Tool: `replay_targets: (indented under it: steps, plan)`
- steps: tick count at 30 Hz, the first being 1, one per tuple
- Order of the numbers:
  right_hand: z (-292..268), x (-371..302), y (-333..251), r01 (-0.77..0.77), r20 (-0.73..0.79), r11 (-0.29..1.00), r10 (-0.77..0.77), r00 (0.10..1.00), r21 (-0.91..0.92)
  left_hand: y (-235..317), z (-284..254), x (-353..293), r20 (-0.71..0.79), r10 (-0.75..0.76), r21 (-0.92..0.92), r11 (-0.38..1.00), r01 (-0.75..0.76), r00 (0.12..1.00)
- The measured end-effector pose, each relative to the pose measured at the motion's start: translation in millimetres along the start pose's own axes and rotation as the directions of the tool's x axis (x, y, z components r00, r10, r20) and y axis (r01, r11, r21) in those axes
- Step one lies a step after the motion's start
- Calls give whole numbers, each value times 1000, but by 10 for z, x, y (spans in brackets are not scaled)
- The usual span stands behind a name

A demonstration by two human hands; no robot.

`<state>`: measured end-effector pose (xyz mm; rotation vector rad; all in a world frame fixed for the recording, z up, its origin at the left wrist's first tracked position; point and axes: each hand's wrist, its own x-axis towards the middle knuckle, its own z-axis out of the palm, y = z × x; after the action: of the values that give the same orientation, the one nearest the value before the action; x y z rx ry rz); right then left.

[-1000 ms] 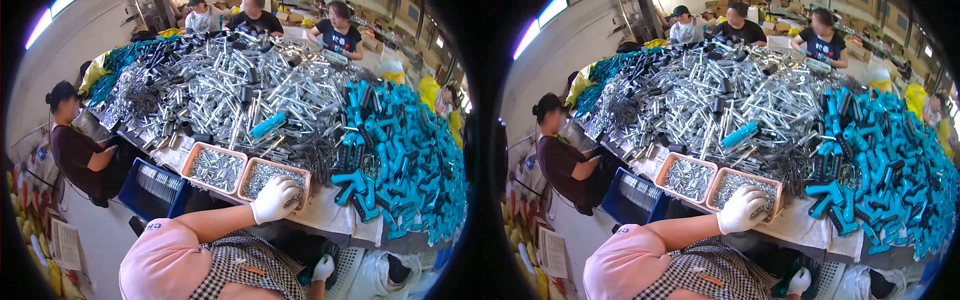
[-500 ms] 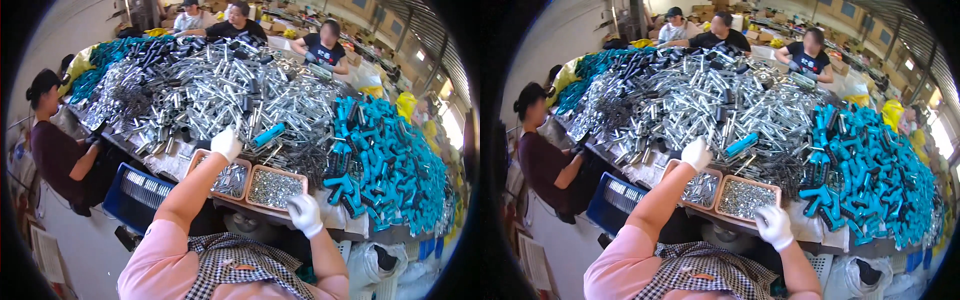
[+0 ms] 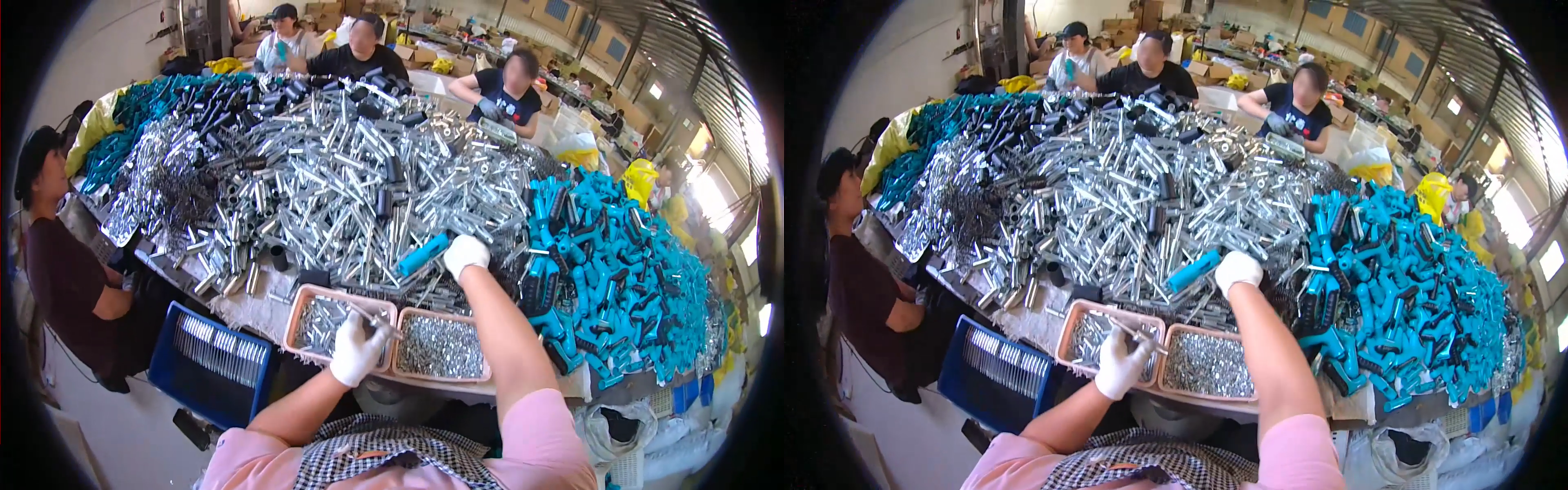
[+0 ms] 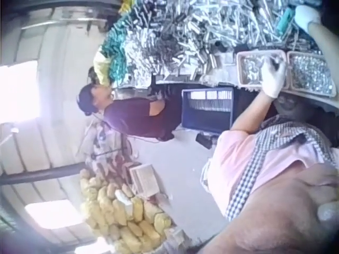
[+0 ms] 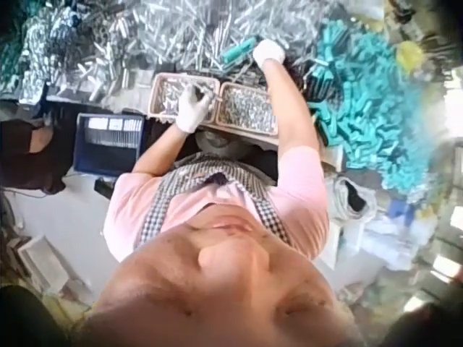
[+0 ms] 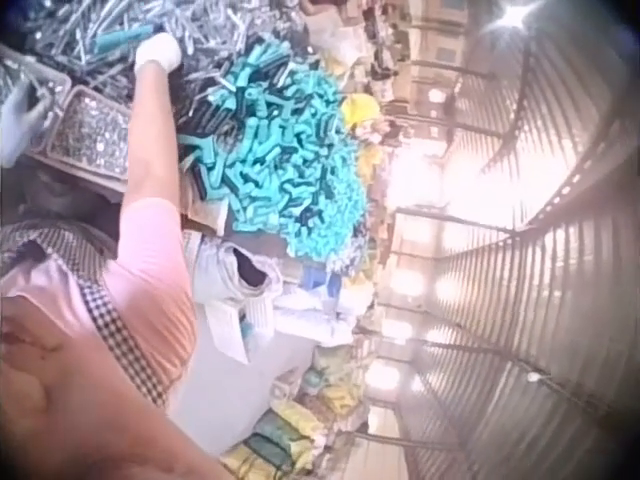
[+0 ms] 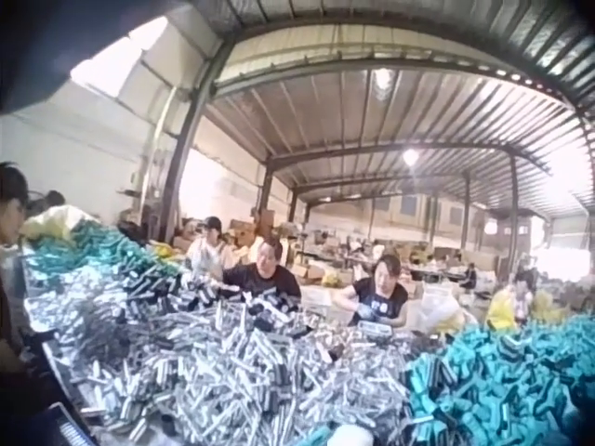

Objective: The recorder is sitting at a large workstation assembling metal cylinders into plastic handles alongside other workers.

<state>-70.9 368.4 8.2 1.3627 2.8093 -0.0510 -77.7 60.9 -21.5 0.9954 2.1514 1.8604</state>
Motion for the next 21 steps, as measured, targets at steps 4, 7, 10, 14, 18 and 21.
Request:
replay_targets:
  steps: [4,7,10,14,18,21]
  plan:
    - [131,225,-89,-112,3,994,112,994,7,-122,56,-15,41,-127,-99,986,131,991]
    - [15,212,-154,-33,40,996,36,999,-85,-198,107,-15,-7,-82,-316,946,75,997]
    - [-172,58,-12,-4,19,998,5,1000,-65,-213,112,-43,10,-189,-438,882,174,982]
    - [-671,-509,215,31,19,994,-29,999,-105,-48,68,-29,-10,-232,-544,817,189,973]
    - [-925,-1465,536,198,27,827,-249,968,526,-2,-39,-36,14,-366,-655,700,285,930]
    - [-374,-2133,734,429,-139,524,-503,853,736,229,57,-89,113,-285,-768,582,266,952]
